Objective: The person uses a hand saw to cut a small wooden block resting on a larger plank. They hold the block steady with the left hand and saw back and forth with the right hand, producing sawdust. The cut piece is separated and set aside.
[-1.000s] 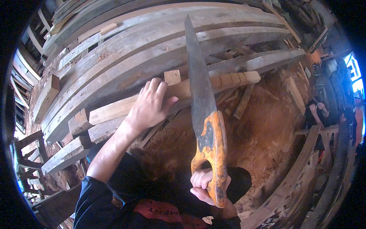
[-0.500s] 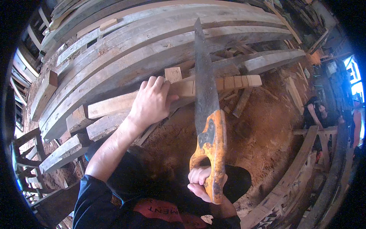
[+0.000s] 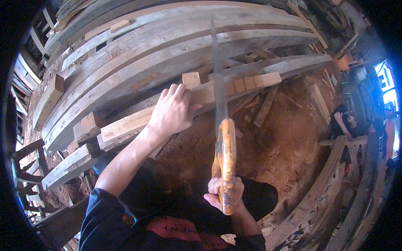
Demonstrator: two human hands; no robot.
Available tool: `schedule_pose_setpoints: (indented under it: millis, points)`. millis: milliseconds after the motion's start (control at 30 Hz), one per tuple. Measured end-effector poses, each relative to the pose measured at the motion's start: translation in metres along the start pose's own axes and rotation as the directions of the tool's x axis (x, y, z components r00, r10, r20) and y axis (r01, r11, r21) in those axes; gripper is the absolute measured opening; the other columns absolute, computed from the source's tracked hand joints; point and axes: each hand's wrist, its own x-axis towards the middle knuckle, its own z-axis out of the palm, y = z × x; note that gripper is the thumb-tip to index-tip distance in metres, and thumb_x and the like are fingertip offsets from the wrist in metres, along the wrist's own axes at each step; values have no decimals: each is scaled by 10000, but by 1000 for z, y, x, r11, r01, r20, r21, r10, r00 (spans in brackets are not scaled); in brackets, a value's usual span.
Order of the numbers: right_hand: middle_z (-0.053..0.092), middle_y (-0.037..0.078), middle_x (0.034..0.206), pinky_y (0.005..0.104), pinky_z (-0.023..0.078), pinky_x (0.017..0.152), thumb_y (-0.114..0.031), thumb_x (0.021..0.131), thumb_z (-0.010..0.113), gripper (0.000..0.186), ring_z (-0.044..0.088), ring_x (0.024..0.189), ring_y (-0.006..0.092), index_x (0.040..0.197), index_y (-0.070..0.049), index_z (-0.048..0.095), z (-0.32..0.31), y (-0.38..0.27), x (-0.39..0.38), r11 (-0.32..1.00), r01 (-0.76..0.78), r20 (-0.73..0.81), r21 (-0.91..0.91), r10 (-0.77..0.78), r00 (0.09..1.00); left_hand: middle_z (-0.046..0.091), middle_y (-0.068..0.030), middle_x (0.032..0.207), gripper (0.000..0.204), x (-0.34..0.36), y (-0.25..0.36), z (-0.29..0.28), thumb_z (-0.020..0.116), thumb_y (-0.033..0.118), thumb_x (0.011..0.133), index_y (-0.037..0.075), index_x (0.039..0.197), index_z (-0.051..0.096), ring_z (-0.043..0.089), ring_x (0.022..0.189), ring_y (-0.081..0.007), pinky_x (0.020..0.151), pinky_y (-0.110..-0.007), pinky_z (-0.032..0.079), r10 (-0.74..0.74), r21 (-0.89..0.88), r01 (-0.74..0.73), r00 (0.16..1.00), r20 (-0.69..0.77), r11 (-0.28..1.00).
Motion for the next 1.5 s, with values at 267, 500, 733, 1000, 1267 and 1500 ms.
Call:
schedule_pose_setpoints:
  millis: [267,500,733,1000,1267,1500]
  points:
    - [561,80,727,291,465,552,83,781,666,243,549,599,151,924,-27,503,14,3,-13,986,-27,-369,165,87,925,552,-164,945,382,1,-5,-3,635,339,881,-35,947,600,557,922,-308,815,-410,472,44,0,-44,998,35,999]
    - [552,64,670,263,439,504,-142,894,665,203,536,536,134,921,15,539,27,7,-13,998,11,-474,66,21,880,554,-177,960,572,0,-6,-8,546,508,926,-51,1045,567,566,935,-323,830,-414,485,53,72,-61,993,109,996]
    - [585,32,694,252,459,545,-188,878,730,244,568,586,114,862,-4,572,25,-4,-8,997,-82,-448,13,79,890,586,-145,933,522,3,-7,2,512,492,943,-21,1013,575,588,931,-278,798,-381,499,85,165,-107,987,136,980]
    - [558,2,604,253,392,490,-95,849,686,122,524,515,97,827,-33,583,-10,13,27,994,-110,-443,-23,88,892,592,-217,990,513,36,-23,3,553,445,939,-63,1013,551,593,979,-356,840,-433,512,27,87,-42,985,171,995]
    - [598,31,669,261,459,552,-122,822,748,181,577,582,118,852,-30,595,20,-4,12,988,-150,-480,-15,125,868,581,-213,980,530,28,-19,5,546,464,944,-63,1002,545,591,951,-357,824,-431,505,91,28,-100,969,228,995]
    - [589,40,608,256,450,525,-198,850,759,254,588,540,134,820,-21,581,24,1,12,992,-122,-474,-40,88,876,566,-194,936,530,28,-15,-1,549,478,939,-51,981,545,589,905,-336,796,-410,502,54,70,-71,974,221,995]
